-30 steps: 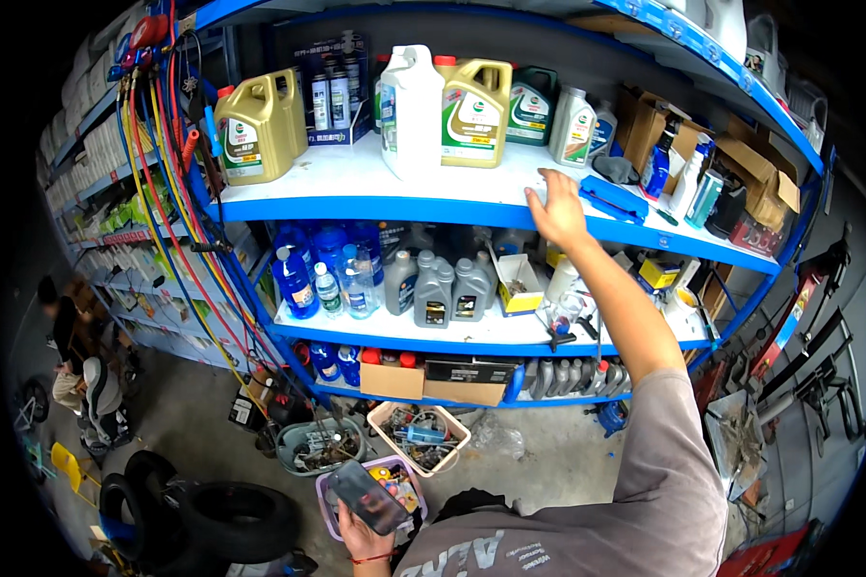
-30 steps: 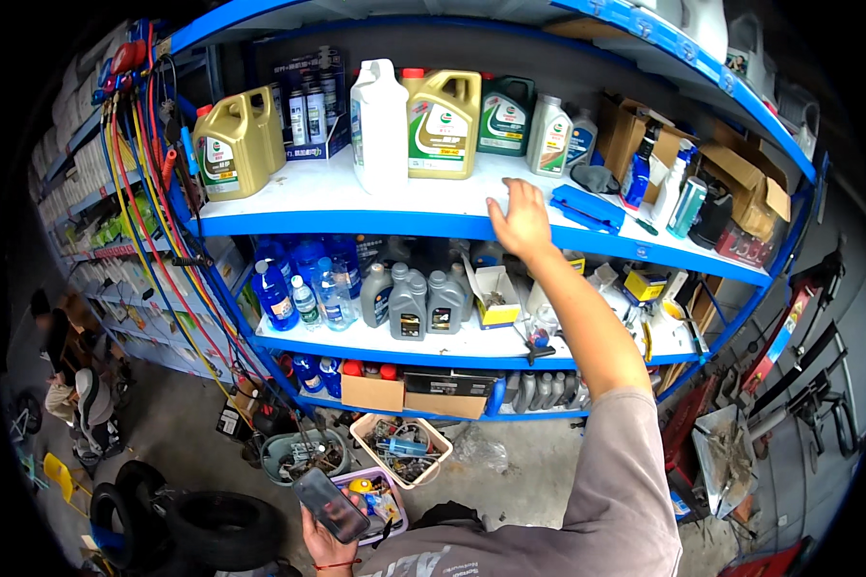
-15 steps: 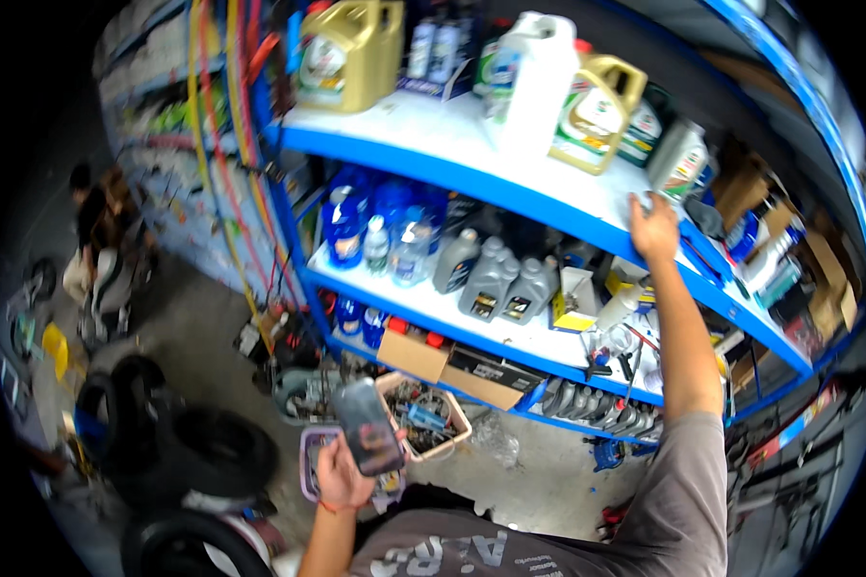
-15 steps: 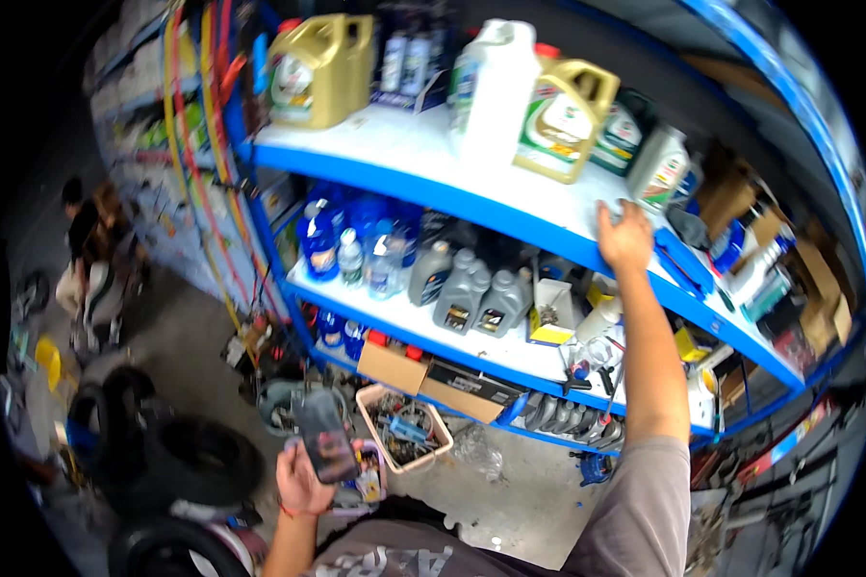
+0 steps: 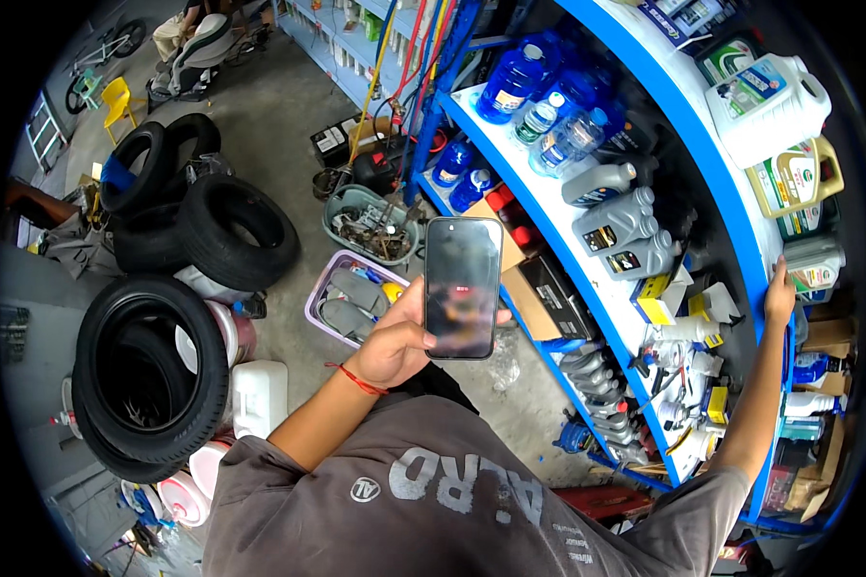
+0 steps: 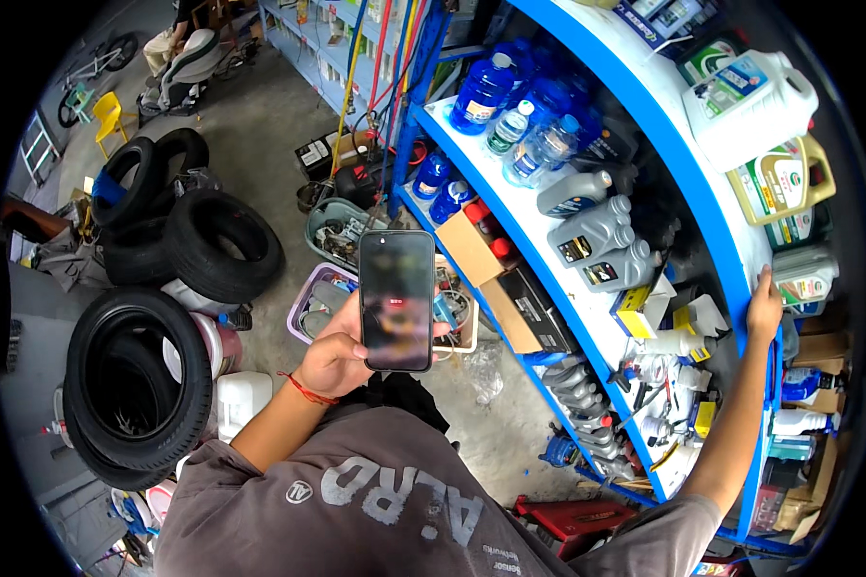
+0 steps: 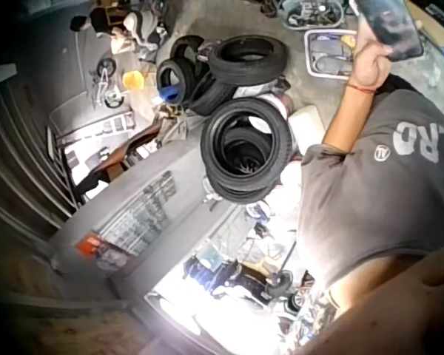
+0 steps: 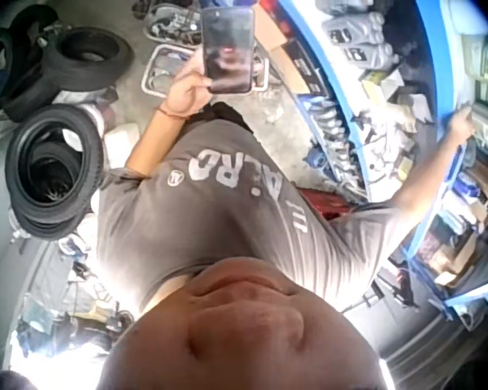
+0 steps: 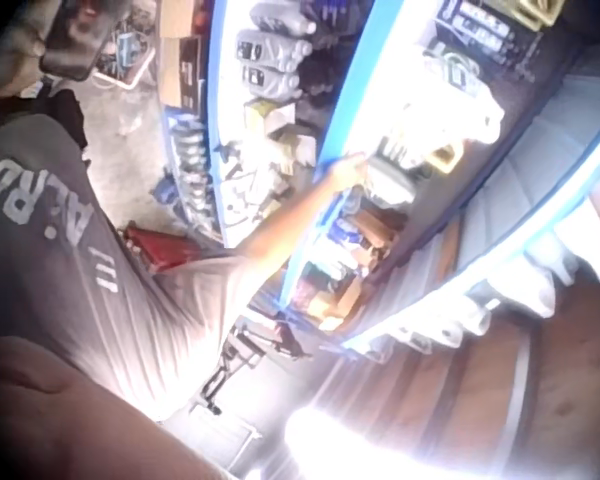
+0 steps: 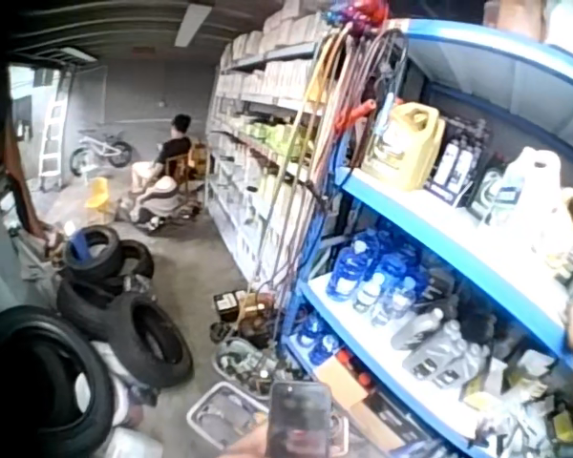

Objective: The person removes a used oil filter from a car engine, cleans the housing, and installs a new oil filter. They then use a ratchet to tighten a bolt in the engine bay and retrieve a bottle of motor oil from a shelf.

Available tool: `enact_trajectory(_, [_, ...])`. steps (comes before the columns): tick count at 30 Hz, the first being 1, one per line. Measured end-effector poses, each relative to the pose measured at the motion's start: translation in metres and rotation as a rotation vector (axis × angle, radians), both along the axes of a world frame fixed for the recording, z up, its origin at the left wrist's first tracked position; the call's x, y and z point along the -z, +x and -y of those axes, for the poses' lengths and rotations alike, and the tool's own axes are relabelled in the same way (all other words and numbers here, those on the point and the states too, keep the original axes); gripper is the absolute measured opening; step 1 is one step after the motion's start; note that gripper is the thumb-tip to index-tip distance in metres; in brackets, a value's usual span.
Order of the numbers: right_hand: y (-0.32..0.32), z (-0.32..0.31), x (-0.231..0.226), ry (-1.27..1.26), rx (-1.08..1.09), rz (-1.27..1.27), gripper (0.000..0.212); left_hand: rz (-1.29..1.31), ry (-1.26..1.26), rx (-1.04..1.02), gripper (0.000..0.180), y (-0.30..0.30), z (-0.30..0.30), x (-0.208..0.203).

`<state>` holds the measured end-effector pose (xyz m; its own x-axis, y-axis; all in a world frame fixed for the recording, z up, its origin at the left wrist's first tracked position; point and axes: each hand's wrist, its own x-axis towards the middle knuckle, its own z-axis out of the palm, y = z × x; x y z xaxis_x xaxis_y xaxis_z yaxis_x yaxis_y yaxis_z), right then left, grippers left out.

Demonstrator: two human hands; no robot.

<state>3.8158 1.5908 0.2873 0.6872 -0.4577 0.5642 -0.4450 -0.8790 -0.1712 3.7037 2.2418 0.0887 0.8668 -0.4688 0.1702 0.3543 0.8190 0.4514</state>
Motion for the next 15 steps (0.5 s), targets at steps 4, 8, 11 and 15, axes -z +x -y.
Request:
enact_trajectory(4, [-0.001, 0.021, -0.004, 0.088, -0.015, -0.050, 0.076, 0.035, 0.014, 0.006, 0.095, -0.001, 0.000, 0.002])
enact_trajectory(8, [-0.001, 0.021, 0.000, 0.022, -0.020, -0.031, 0.076, 0.042, 0.018, -0.005, 0.097, -0.001, 0.000, 0.003])
enact_trajectory(11, [-0.001, 0.011, -0.001, 0.024, -0.019, -0.059, 0.075, 0.039, -0.003, -0.006, 0.096, -0.003, 0.000, -0.002])
enact_trajectory(15, [-0.003, 0.008, -0.003, 0.055, 0.012, -0.082, 0.075, 0.043, 0.023, 0.028, 0.097, -0.003, -0.002, 0.003])
